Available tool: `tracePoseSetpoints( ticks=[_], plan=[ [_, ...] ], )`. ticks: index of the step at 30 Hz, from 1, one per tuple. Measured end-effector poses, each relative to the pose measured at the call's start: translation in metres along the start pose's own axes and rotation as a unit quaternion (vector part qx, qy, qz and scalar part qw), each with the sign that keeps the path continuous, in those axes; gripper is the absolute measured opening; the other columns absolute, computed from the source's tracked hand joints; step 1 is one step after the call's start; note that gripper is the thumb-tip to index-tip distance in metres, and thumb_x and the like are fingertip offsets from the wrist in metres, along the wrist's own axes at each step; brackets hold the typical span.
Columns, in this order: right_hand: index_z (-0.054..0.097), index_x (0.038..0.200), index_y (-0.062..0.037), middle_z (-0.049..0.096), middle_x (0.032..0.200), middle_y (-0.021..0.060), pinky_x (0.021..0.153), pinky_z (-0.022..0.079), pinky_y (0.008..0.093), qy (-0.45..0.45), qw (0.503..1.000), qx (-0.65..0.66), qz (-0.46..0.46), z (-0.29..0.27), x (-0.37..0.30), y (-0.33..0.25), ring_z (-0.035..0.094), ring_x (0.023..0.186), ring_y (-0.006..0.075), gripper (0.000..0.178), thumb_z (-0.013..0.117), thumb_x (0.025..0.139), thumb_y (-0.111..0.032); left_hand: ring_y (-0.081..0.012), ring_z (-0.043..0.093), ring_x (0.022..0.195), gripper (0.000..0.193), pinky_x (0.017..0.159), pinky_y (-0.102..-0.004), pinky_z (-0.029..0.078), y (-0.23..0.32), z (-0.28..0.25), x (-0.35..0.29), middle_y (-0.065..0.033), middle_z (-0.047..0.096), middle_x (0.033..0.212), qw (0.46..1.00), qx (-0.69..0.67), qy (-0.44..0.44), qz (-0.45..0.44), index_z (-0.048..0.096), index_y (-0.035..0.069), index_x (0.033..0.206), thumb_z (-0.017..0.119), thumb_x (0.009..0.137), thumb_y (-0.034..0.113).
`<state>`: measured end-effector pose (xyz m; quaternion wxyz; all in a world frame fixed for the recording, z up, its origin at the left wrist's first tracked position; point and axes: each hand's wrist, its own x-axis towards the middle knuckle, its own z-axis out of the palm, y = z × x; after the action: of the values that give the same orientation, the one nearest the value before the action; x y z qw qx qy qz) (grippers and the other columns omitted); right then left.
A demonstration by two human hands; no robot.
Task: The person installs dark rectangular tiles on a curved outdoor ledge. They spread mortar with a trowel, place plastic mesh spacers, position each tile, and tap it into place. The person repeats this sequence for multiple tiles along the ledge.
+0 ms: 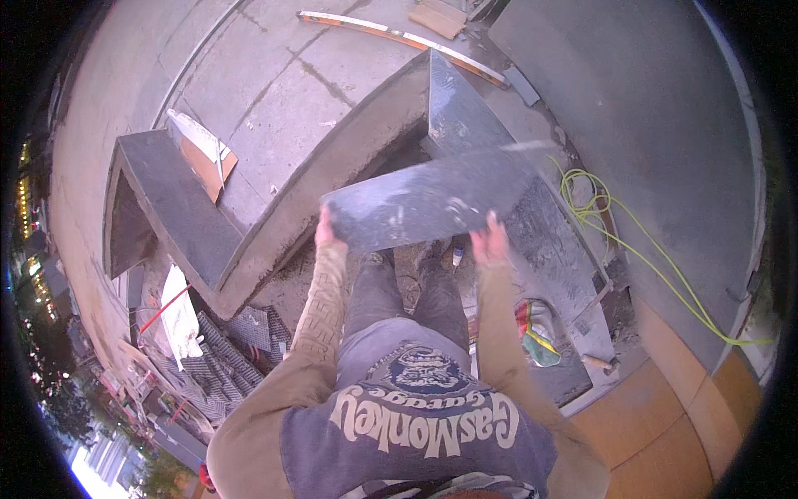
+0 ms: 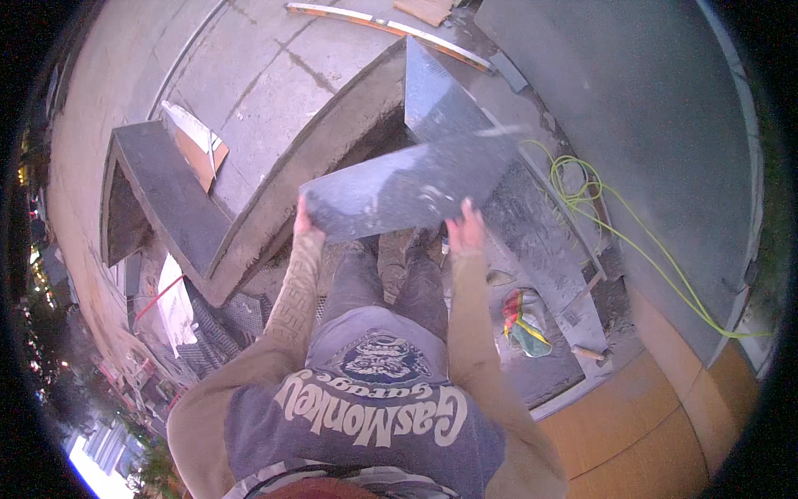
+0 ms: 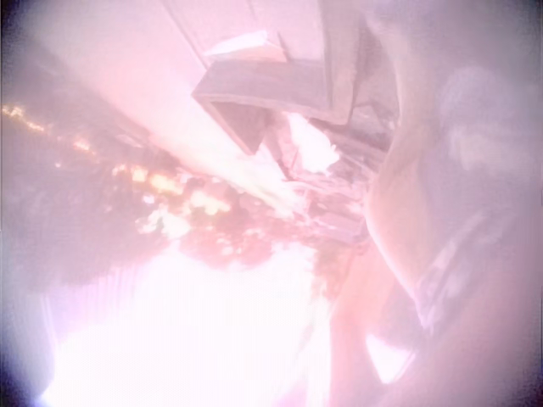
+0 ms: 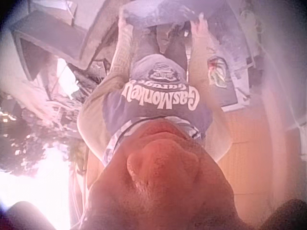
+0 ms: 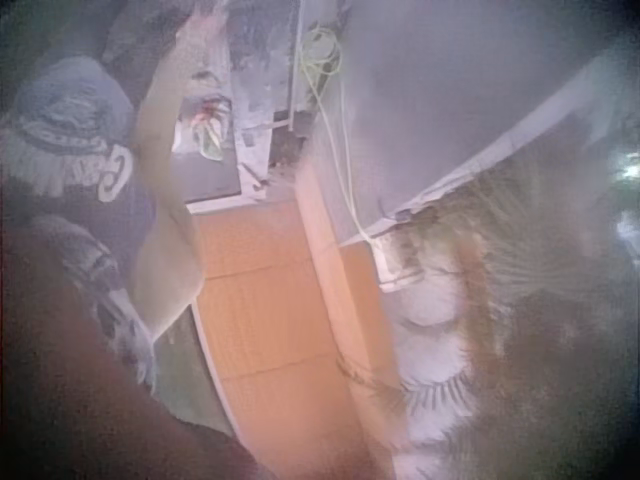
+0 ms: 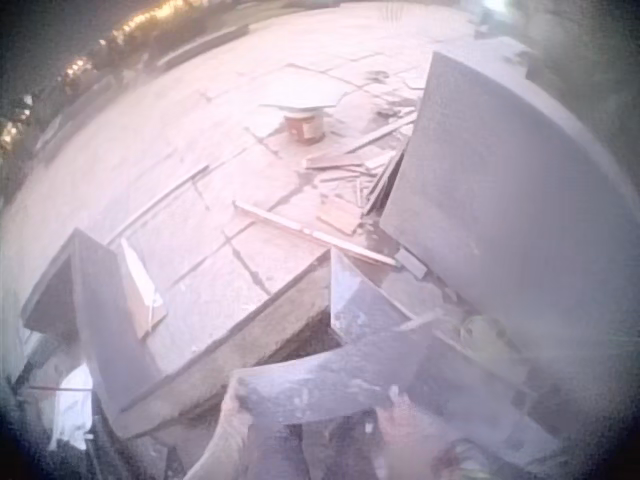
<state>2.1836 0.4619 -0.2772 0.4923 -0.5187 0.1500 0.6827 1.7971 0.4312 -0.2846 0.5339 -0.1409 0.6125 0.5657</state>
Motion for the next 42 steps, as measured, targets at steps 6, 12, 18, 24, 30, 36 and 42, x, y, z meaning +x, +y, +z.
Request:
tracePoseSetpoints(
  ticks=[6, 12, 18, 24, 30, 36, 42],
  plan=[
    [0.041, 0.137, -0.0084, 0.049, 0.135, 0.0090, 0.100, 0.041, 0.0511, -0.123, 0.991, -0.033, 0.032, 0.136, 0.077, 0.058, 0.048, 0.123, 0.0293, 0.052, 0.063, 0.092, -0.021, -0.0262, 0.053, 0.116, 0.059, 0.097, -0.0479, 0.043, 0.070, -0.039, 0.013, -0.0033, 0.057, 0.129, 0.997, -0.045, 0.010, 0.069, 0.056, 0.015, 0.128, 0.064, 0.084, 0.054],
    [0.053, 0.119, -0.0098, 0.058, 0.117, 0.0058, 0.090, 0.046, 0.0463, -0.071, 0.996, -0.037, 0.042, 0.190, 0.115, 0.084, 0.055, 0.108, 0.0232, 0.030, 0.061, 0.093, -0.023, -0.0291, 0.044, 0.126, 0.072, 0.107, -0.0527, 0.032, 0.095, -0.027, 0.033, -0.0051, 0.047, 0.141, 0.997, -0.025, 0.034, 0.060, 0.048, 0.015, 0.138, 0.059, 0.084, 0.060],
    [0.051, 0.120, -0.0103, 0.057, 0.118, 0.0067, 0.092, 0.045, 0.0487, -0.043, 0.998, -0.040, 0.035, 0.205, 0.148, 0.083, 0.055, 0.108, 0.0253, 0.030, 0.060, 0.094, -0.023, -0.0294, 0.047, 0.124, 0.071, 0.104, -0.0506, 0.036, 0.092, -0.012, 0.054, -0.0051, 0.051, 0.137, 0.998, -0.021, 0.029, 0.055, 0.050, 0.013, 0.136, 0.060, 0.083, 0.059],
    [0.051, 0.118, -0.0088, 0.057, 0.117, 0.0075, 0.091, 0.046, 0.0482, -0.013, 0.999, -0.033, 0.034, 0.204, 0.157, 0.086, 0.056, 0.107, 0.0254, 0.028, 0.059, 0.095, -0.023, -0.0297, 0.051, 0.116, 0.064, 0.100, -0.0505, 0.039, 0.081, -0.018, 0.066, -0.0058, 0.056, 0.129, 0.998, -0.026, 0.050, 0.042, 0.054, 0.014, 0.130, 0.060, 0.083, 0.058],
    [0.052, 0.114, -0.0088, 0.056, 0.114, 0.0077, 0.090, 0.045, 0.0490, -0.009, 0.998, -0.053, 0.026, 0.216, 0.158, 0.080, 0.056, 0.104, 0.0252, 0.024, 0.058, 0.095, -0.021, -0.0307, 0.050, 0.117, 0.067, 0.099, -0.0510, 0.039, 0.084, -0.019, 0.075, -0.0069, 0.054, 0.132, 0.999, -0.031, 0.021, 0.031, 0.051, 0.013, 0.133, 0.057, 0.085, 0.059],
    [0.051, 0.119, -0.0085, 0.056, 0.116, 0.0082, 0.091, 0.045, 0.0495, -0.041, 0.996, -0.062, 0.059, 0.209, 0.158, 0.074, 0.054, 0.107, 0.0252, 0.028, 0.058, 0.095, -0.021, -0.0324, 0.048, 0.119, 0.072, 0.100, -0.0512, 0.038, 0.087, -0.016, 0.068, -0.0080, 0.049, 0.137, 0.998, 0.014, 0.037, 0.041, 0.045, 0.013, 0.138, 0.055, 0.085, 0.060],
    [0.050, 0.123, -0.0077, 0.056, 0.119, 0.0100, 0.097, 0.042, 0.0501, -0.019, 0.997, -0.045, 0.062, 0.205, 0.161, 0.070, 0.054, 0.109, 0.0272, 0.033, 0.058, 0.095, -0.022, -0.0362, 0.033, 0.134, 0.098, 0.108, -0.0568, 0.027, 0.110, -0.001, 0.055, -0.0118, 0.032, 0.151, 0.982, 0.128, 0.107, -0.084, 0.031, 0.011, 0.147, 0.055, 0.075, 0.074]
  ],
)
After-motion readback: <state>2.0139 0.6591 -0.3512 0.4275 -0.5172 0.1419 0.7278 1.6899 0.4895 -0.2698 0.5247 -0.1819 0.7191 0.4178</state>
